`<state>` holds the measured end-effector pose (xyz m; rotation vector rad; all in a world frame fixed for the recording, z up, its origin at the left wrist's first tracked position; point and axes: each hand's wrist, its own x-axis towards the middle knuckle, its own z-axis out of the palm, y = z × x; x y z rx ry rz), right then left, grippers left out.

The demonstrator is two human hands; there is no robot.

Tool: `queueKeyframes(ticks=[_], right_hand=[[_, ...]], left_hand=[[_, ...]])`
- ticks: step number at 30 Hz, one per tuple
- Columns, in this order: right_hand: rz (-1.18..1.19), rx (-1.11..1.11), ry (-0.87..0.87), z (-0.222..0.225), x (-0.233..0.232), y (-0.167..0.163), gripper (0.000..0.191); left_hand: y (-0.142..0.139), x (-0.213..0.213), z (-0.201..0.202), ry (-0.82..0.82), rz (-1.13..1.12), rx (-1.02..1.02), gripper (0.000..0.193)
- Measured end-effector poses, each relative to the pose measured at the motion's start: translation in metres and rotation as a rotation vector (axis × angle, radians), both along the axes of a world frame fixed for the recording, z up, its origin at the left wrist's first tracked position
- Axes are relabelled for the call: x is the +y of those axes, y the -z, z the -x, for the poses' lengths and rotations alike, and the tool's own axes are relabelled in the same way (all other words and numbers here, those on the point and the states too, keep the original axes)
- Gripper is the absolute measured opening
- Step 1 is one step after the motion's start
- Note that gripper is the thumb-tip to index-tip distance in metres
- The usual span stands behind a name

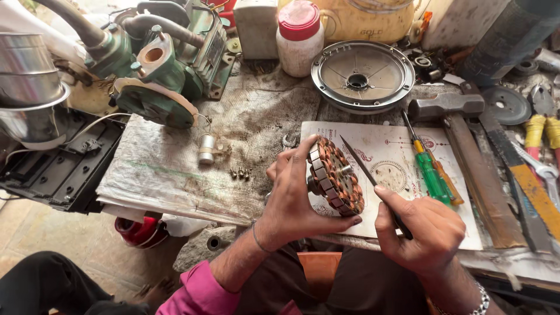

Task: The person holds an electric motor armature in one hand and repeatedly files and scrapes its copper windings and slots with a file, rotating the armature to work around it while seated at a cluttered workbench.

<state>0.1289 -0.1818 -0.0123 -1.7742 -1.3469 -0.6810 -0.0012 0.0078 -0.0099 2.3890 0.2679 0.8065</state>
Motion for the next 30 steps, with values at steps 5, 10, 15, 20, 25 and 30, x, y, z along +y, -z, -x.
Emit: queueKeyframes(ticks=[5, 10, 15, 20, 25, 30], right_hand=[[-0.003, -0.028, -0.02, 0.003, 0.005, 0.0, 0.027], [0.042, -0.061, 0.0, 0.005, 0.007, -0.004, 0.029], [0.122, -0.033, 0.028, 0.01, 0.001, -0.005, 0.03], [0.097, -0.039, -0.027, 0.011, -0.004, -0.007, 0.028], [0.203, -0.051, -0.007, 0.012, -0.001, -0.01, 0.029], [0.163, -0.046, 0.011, 0.014, -0.004, -0.01, 0.034]], left_hand=[[0.002, -0.008, -0.001, -0.074, -0.108, -0.105, 0.136], [0.001, -0.002, -0.002, -0.078, -0.11, -0.092, 0.132], [0.003, -0.007, -0.002, -0.06, -0.13, -0.081, 0.13], [0.0, -0.008, 0.001, -0.039, -0.133, -0.073, 0.133], [-0.002, -0.008, 0.001, -0.023, -0.106, -0.074, 0.133], [-0.002, -0.011, 0.004, -0.03, -0.101, -0.05, 0.133]])
